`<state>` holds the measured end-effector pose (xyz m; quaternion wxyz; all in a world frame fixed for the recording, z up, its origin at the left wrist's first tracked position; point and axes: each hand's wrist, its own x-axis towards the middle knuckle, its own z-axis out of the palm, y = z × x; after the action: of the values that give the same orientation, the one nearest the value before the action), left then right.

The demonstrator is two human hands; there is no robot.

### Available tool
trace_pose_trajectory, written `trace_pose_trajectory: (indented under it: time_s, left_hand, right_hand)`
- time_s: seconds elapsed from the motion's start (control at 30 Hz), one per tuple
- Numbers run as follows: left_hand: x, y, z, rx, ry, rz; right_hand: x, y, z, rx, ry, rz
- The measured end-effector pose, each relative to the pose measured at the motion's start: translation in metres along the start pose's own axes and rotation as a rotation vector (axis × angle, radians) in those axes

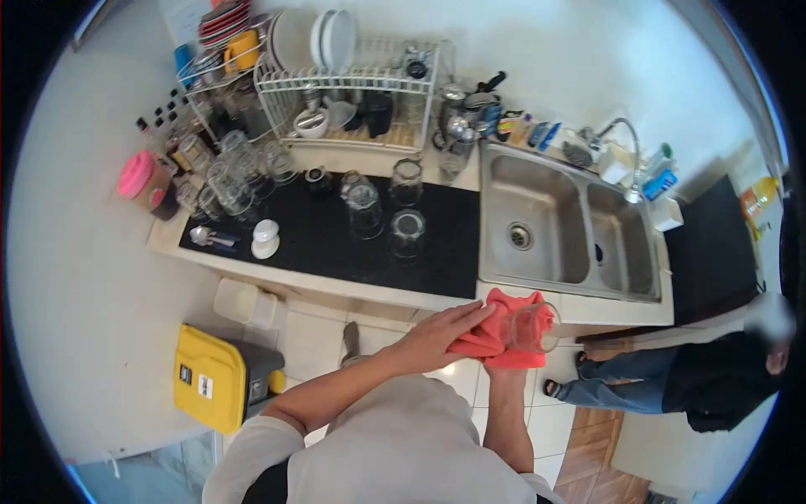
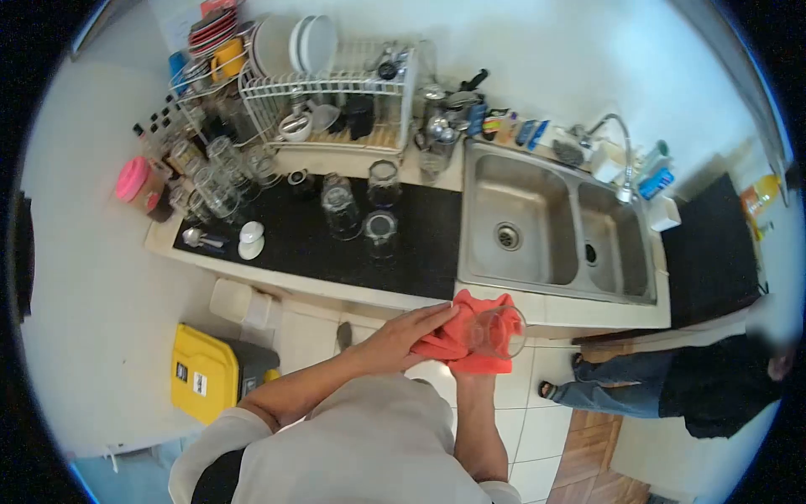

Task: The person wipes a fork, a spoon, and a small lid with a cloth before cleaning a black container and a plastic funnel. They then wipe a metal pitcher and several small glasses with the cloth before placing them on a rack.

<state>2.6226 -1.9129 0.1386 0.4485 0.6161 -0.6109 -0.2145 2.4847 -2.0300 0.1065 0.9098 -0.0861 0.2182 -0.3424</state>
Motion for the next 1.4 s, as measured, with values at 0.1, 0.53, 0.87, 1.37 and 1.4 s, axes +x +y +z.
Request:
trace_pose_trajectory:
  time_s: [0.1, 0.53, 0.87, 1.37, 1.4]
  left_hand:
    - [-0.034, -0.034, -0.016, 0.072, -0.005, -0.247]
    - [-0.106, -0.009, -0.096, -0.029, 0.189, -0.266]
    - [-0.148, -0.072, -0.178, -0.643, 0.627, -0.512]
    - [-0.104, -0.217, -0.311, 0.357, 0.547, -0.353]
    - [-0.1, -0.222, -0.314, 0.428, 0.514, -0.354]
  right_hand:
    - [0.01, 0.013, 0.004, -0.005, -0.282, 0.158]
    - [0.019, 0.173, 0.003, 0.12, -0.203, 0.686]
    - [0.016, 0.24, 0.043, -0.671, -0.124, 0.347]
    - [-0.036, 0.255, 0.084, -0.442, 0.119, -0.113]
    - [-0.039, 0.255, 0.084, -0.441, 0.123, -0.139]
